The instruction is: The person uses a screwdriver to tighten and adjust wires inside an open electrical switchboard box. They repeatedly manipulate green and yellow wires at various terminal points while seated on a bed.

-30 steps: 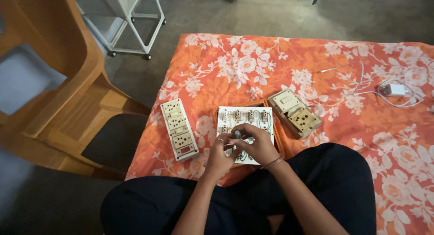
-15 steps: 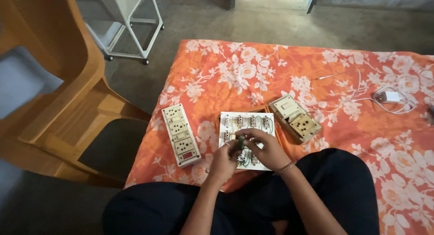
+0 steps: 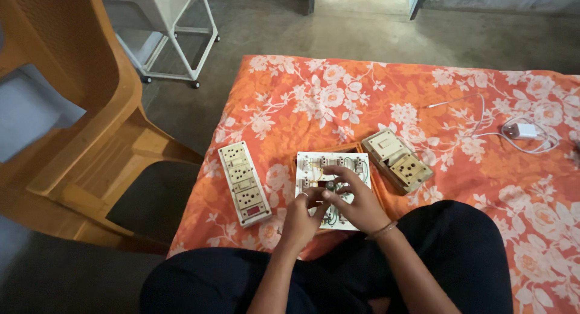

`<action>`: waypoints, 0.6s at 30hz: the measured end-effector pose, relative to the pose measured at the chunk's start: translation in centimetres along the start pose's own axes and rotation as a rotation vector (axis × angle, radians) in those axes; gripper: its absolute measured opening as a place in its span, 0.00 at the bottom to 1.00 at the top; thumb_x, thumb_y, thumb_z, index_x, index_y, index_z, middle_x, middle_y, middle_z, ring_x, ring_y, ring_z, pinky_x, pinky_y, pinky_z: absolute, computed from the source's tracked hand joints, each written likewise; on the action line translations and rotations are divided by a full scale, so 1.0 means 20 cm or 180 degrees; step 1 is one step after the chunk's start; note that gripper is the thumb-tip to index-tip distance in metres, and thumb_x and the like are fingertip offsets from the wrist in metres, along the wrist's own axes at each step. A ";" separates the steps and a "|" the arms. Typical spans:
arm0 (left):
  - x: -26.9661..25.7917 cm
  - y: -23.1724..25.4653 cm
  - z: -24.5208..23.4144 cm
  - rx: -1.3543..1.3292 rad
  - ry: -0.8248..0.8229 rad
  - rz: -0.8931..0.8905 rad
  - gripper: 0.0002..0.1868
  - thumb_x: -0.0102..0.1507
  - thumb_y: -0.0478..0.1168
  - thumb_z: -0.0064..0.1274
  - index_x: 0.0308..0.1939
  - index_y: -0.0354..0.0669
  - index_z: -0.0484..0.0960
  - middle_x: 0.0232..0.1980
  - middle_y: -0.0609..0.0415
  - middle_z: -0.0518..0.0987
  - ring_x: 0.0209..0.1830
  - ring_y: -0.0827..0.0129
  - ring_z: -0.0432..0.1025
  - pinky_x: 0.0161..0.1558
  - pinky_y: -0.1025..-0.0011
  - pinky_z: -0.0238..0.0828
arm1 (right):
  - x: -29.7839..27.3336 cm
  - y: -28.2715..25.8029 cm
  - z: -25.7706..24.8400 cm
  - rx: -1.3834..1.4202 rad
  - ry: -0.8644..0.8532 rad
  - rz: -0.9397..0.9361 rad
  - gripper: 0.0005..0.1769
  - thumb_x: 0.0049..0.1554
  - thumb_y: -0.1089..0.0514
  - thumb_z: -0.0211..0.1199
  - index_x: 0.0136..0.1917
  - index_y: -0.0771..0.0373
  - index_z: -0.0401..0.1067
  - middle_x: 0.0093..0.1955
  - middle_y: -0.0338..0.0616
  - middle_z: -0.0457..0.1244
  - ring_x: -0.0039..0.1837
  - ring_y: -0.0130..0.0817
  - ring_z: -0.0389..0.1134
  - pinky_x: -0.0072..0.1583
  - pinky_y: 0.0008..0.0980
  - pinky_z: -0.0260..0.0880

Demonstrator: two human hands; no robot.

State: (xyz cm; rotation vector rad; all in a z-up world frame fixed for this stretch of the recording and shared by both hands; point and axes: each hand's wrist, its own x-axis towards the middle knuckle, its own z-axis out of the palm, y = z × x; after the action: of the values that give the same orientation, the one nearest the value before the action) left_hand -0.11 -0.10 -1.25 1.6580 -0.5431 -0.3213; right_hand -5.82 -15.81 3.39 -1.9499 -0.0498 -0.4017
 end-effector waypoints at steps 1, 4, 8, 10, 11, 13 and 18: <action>0.00 -0.01 0.01 0.0032 0.0029 0.0036 0.12 0.64 0.35 0.58 0.51 0.38 0.82 0.46 0.48 0.86 0.50 0.63 0.83 0.51 0.68 0.78 | 0.00 0.00 -0.01 0.0079 -0.0076 0.0063 0.24 0.57 0.62 0.66 0.66 0.62 0.68 0.62 0.40 0.66 0.58 0.30 0.69 0.56 0.31 0.72; 0.00 -0.04 0.02 0.0102 0.0074 0.0122 0.15 0.63 0.34 0.57 0.54 0.37 0.82 0.48 0.45 0.86 0.52 0.61 0.82 0.52 0.68 0.77 | 0.00 0.01 -0.01 0.0086 -0.0205 0.0234 0.18 0.59 0.63 0.65 0.64 0.61 0.73 0.56 0.40 0.70 0.56 0.30 0.72 0.58 0.32 0.74; 0.01 -0.04 0.01 0.0169 0.0178 0.0374 0.22 0.56 0.32 0.61 0.54 0.34 0.78 0.48 0.43 0.84 0.50 0.58 0.80 0.50 0.66 0.76 | -0.01 0.04 0.03 -0.0107 -0.0067 0.0235 0.17 0.55 0.63 0.71 0.58 0.61 0.76 0.51 0.41 0.72 0.54 0.30 0.74 0.57 0.32 0.76; 0.01 -0.02 0.00 0.0139 0.0263 0.0406 0.24 0.54 0.32 0.63 0.54 0.34 0.77 0.48 0.43 0.84 0.50 0.58 0.80 0.49 0.66 0.76 | -0.01 0.04 0.06 -0.0140 -0.0018 0.0267 0.19 0.51 0.62 0.75 0.56 0.62 0.73 0.50 0.41 0.71 0.52 0.30 0.74 0.56 0.32 0.76; 0.01 -0.01 0.00 0.0082 0.0269 0.0332 0.23 0.55 0.31 0.63 0.54 0.35 0.78 0.48 0.44 0.85 0.49 0.60 0.81 0.49 0.67 0.76 | -0.01 0.03 0.07 -0.0157 0.0009 0.0281 0.21 0.50 0.61 0.76 0.55 0.62 0.72 0.50 0.41 0.70 0.51 0.30 0.74 0.55 0.32 0.77; 0.00 0.01 -0.01 0.0053 0.0244 0.0192 0.22 0.57 0.31 0.61 0.55 0.36 0.79 0.48 0.46 0.86 0.50 0.61 0.82 0.49 0.68 0.77 | 0.00 0.01 0.09 -0.0273 0.0051 0.0320 0.22 0.49 0.60 0.77 0.55 0.62 0.72 0.49 0.41 0.69 0.51 0.30 0.74 0.54 0.31 0.77; 0.01 0.01 -0.02 -0.0189 0.0017 -0.0231 0.19 0.64 0.37 0.59 0.59 0.40 0.76 0.50 0.48 0.86 0.54 0.65 0.82 0.53 0.69 0.78 | 0.00 -0.04 0.03 0.0053 -0.0130 0.0329 0.22 0.55 0.60 0.68 0.63 0.59 0.71 0.58 0.37 0.68 0.56 0.28 0.71 0.54 0.30 0.74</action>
State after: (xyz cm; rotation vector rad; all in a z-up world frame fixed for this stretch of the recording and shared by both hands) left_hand 0.18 0.05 -1.00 1.6231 -0.4658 -0.3827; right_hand -5.74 -14.92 3.88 -1.9351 0.0212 -0.2924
